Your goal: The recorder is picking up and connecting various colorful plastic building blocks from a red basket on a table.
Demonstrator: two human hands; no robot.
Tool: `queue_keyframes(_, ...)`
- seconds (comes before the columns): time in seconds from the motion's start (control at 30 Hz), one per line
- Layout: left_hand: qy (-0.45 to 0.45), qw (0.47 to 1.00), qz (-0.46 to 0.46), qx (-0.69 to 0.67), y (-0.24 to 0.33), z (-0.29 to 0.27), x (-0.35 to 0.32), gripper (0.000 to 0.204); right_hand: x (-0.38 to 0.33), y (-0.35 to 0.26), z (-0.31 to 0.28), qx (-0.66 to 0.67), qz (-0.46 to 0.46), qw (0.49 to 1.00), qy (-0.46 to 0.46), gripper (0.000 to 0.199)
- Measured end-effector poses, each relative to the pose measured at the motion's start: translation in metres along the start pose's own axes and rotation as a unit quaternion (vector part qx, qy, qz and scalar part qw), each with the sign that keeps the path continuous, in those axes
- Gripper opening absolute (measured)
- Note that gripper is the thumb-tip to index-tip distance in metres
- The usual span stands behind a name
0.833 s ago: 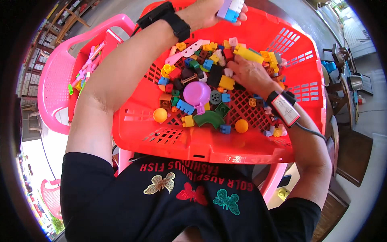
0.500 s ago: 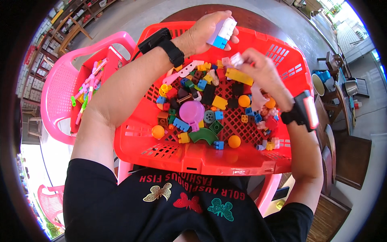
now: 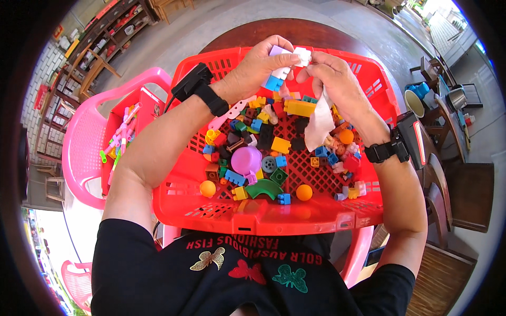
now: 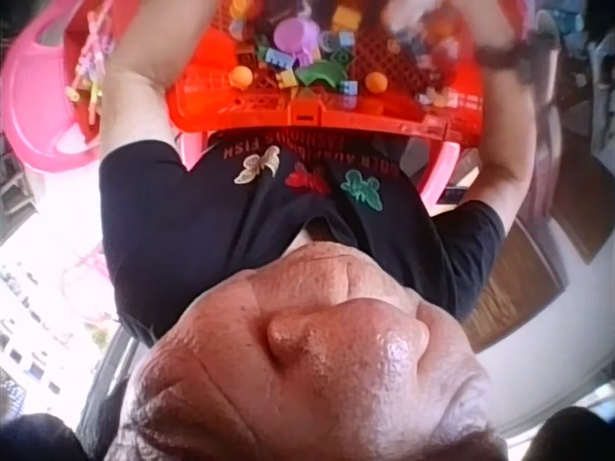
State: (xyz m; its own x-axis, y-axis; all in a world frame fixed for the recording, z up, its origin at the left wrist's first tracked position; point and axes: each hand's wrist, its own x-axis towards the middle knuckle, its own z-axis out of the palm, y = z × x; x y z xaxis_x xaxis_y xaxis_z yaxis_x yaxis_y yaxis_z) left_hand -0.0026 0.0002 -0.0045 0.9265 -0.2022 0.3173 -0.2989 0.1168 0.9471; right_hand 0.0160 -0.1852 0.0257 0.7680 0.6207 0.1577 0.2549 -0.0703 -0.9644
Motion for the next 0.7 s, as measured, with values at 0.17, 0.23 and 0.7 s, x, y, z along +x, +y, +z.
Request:
queue_keyframes(0.17,-0.01,0.998,0.036,0.059,0.0,0.007,-0.004,0.023,-0.003,-0.003,0.003,-0.023,-0.01,1.0,0.015,0.028)
queue_keyframes(0.23,-0.002,0.997,0.052,0.054,0.001,0.009,-0.004,0.023,-0.002,-0.001,0.003,-0.011,-0.012,0.999,0.028,0.03)
queue_keyframes(0.7,0.135,0.984,0.099,-0.059,0.019,0.01,-0.004,0.027,-0.012,0.0,0.027,-0.087,-0.02,0.996,0.014,0.041)
